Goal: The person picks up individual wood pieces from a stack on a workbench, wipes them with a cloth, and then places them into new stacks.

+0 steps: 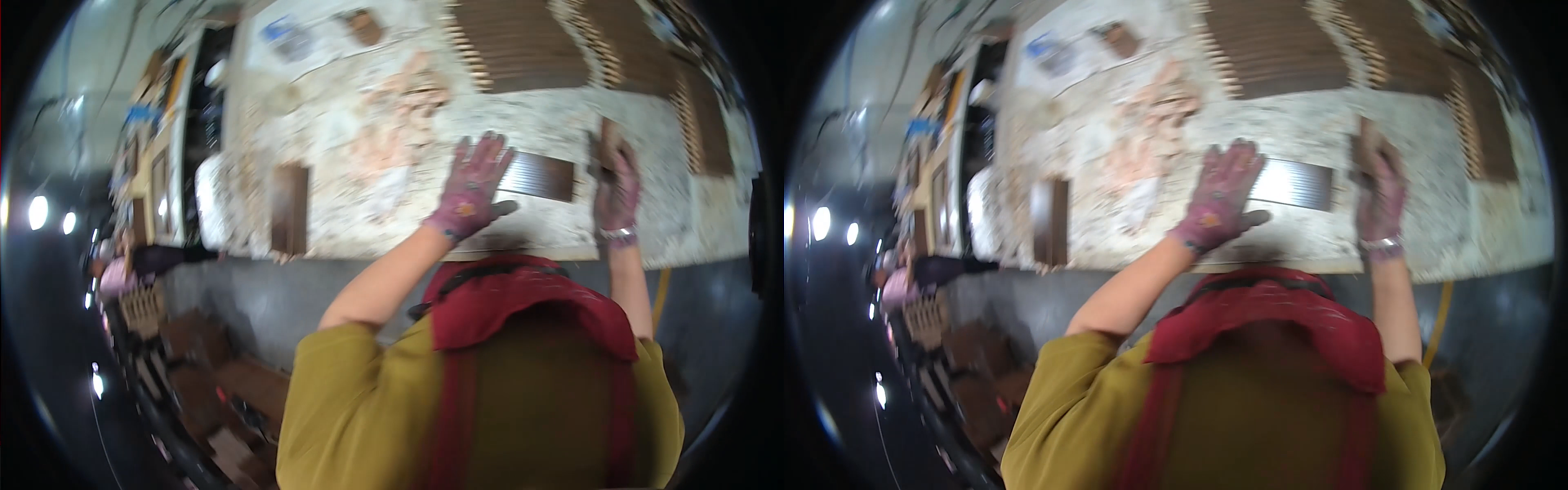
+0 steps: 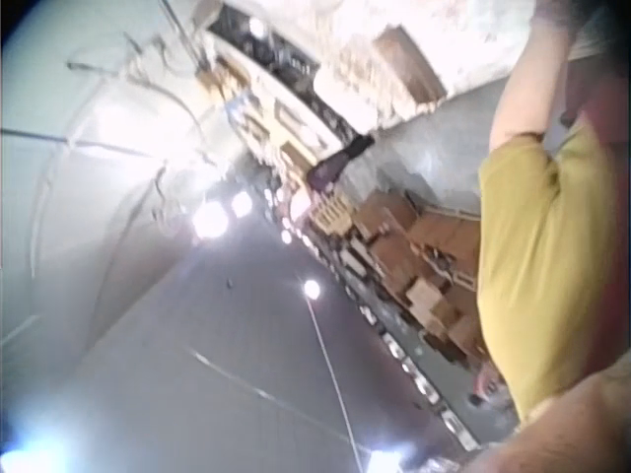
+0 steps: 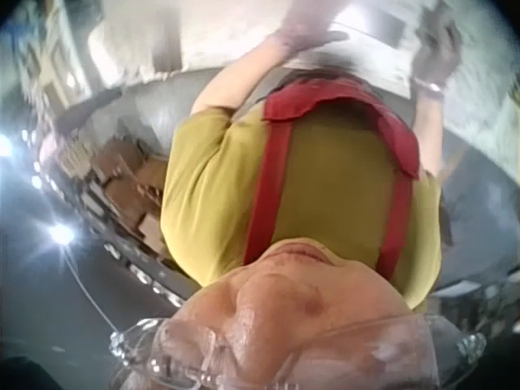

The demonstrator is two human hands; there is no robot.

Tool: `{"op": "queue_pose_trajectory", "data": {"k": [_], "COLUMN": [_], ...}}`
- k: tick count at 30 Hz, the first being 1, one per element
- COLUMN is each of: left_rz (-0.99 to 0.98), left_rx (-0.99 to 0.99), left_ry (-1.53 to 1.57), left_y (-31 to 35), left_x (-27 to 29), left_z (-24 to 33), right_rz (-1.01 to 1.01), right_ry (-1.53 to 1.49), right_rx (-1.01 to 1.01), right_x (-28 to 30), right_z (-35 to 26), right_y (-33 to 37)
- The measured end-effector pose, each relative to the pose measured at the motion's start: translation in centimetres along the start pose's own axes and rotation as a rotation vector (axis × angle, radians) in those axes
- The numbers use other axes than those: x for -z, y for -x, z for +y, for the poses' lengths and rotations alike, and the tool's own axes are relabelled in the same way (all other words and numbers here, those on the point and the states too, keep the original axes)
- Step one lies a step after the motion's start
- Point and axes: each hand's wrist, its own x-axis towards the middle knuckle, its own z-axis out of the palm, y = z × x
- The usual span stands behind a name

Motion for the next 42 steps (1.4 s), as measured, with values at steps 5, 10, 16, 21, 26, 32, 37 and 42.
{"op": "queue_pose_trajectory", "data": {"k": [5, 10, 16, 21, 26, 32, 37, 42], "left_rz": [0.076, 0.270, 0.454, 0.298, 0.284, 0.579, 0.772, 0.648], "left_rx": [0.275, 0.061, 0.489, 1.013, 1.217, 1.147, 1.024, 0.958], "left_ry": [-0.046, -0.011, -0.273, -0.685, -0.143, 0.349, 0.955, 1.157], "left_y": [4.2, 2.8, 11.5, 21.6, 19.9, 22.7, 20.5, 17.5], "left_x": [1.8, 4.2, 13.5, 14.2, 15.6, 16.4, 19.8, 21.0], "left_z": [-1.3, 1.6, -6.6, -13.2, -13.0, -15.8, -13.4, -11.4], "right_rz": [-0.141, -0.191, -0.336, -0.382, -0.394, -0.534, -0.530, -0.553], "right_ry": [0.142, 0.064, 0.002, 0.049, 0.051, 0.246, 0.258, 0.251], "right_rx": [0.086, 0.015, -0.047, -0.145, -0.192, -0.131, -0.168, -0.153], "right_x": [2.6, 3.7, 2.0, -1.6, -5.1, -9.4, -10.6, -10.7], "right_z": [-0.4, -0.1, 0.4, 0.0, 0.9, 0.4, -0.1, 0.6], "right_y": [-1.4, -2.5, -2.0, -0.8, 0.0, 0.4, 0.1, -0.9]}}
